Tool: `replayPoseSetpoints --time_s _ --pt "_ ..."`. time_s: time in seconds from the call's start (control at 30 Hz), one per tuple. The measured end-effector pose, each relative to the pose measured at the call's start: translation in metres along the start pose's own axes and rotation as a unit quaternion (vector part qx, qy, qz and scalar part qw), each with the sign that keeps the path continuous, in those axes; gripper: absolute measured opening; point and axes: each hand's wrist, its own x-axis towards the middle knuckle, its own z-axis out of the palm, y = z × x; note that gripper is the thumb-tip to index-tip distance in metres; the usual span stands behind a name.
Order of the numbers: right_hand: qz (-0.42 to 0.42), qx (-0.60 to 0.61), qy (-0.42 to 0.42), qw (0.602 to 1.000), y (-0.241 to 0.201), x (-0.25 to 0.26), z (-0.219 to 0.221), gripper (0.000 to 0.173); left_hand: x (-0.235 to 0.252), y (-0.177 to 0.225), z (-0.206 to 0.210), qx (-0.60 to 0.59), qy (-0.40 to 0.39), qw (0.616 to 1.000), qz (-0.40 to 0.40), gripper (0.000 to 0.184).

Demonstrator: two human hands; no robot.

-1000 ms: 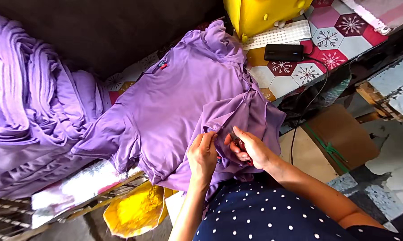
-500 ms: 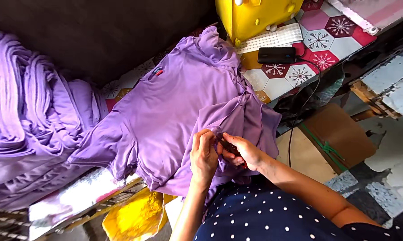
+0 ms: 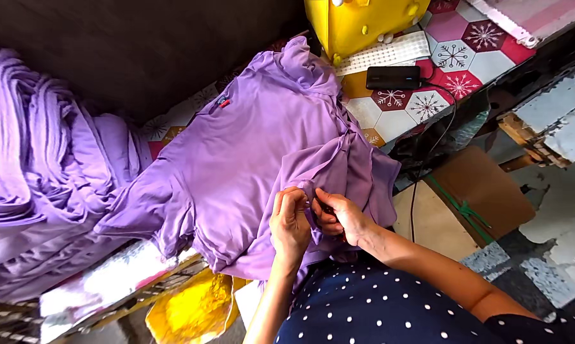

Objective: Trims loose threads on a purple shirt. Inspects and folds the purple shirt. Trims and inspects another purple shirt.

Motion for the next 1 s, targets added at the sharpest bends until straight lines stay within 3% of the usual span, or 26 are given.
replayPoseSetpoints --time_s 0.07,0.13,0.17,0.23,0.3,0.33,0.43,0.5,0.57,0.67,0.8,1.0 --pt "-0.011 -0.039 0.007 0.999 -0.003 -0.004 0.000 0.047 -0.003 -0.005 -0.017 0.002 -0.001 1.000 -0.025 0.013" --pt "-0.034 -0.079 0.023 0.996 -0.006 -0.012 -0.003 0.046 -0.009 -0.014 -0.060 0.104 0.001 0.991 -0.079 0.017" --pt "-0.049 -0.099 0.038 0.993 -0.007 -0.016 -0.005 0.046 -0.013 -0.018 -0.089 0.201 0.004 0.971 -0.129 0.021" --pt "-0.077 -0.144 0.074 0.984 -0.009 -0.021 -0.012 0.045 -0.021 -0.026 -0.143 0.373 0.008 0.882 -0.290 0.031" --pt "-0.100 -0.214 0.090 0.968 -0.007 -0.021 -0.020 0.043 -0.025 -0.034 -0.175 0.429 0.020 0.797 -0.425 0.039" --pt "-0.113 -0.257 0.099 0.955 -0.005 -0.019 -0.022 0.043 -0.025 -0.033 -0.179 0.421 0.032 0.803 -0.421 0.040" --pt "-0.167 -0.377 0.111 0.904 0.004 -0.014 -0.024 0.041 -0.007 -0.012 -0.134 0.225 0.010 0.921 -0.319 0.035" --pt "-0.190 -0.445 0.108 0.869 0.009 -0.014 -0.021 0.041 0.009 -0.001 -0.079 -0.012 -0.025 0.948 -0.317 0.030" --pt "-0.201 -0.494 0.102 0.840 0.011 -0.015 -0.020 0.041 0.019 0.000 -0.031 -0.123 -0.045 0.944 -0.304 0.035" --pt "-0.218 -0.531 0.113 0.811 0.013 -0.021 -0.022 0.042 0.029 -0.002 0.005 -0.186 -0.035 0.923 -0.334 0.034" --pt "-0.304 -0.546 0.179 0.760 0.008 -0.021 -0.033 0.038 0.027 0.009 0.009 -0.318 -0.001 0.863 -0.394 0.028" --pt "-0.388 -0.584 0.205 0.683 0.002 -0.010 -0.035 0.037 0.015 0.026 0.018 -0.361 0.015 0.859 -0.362 0.024"
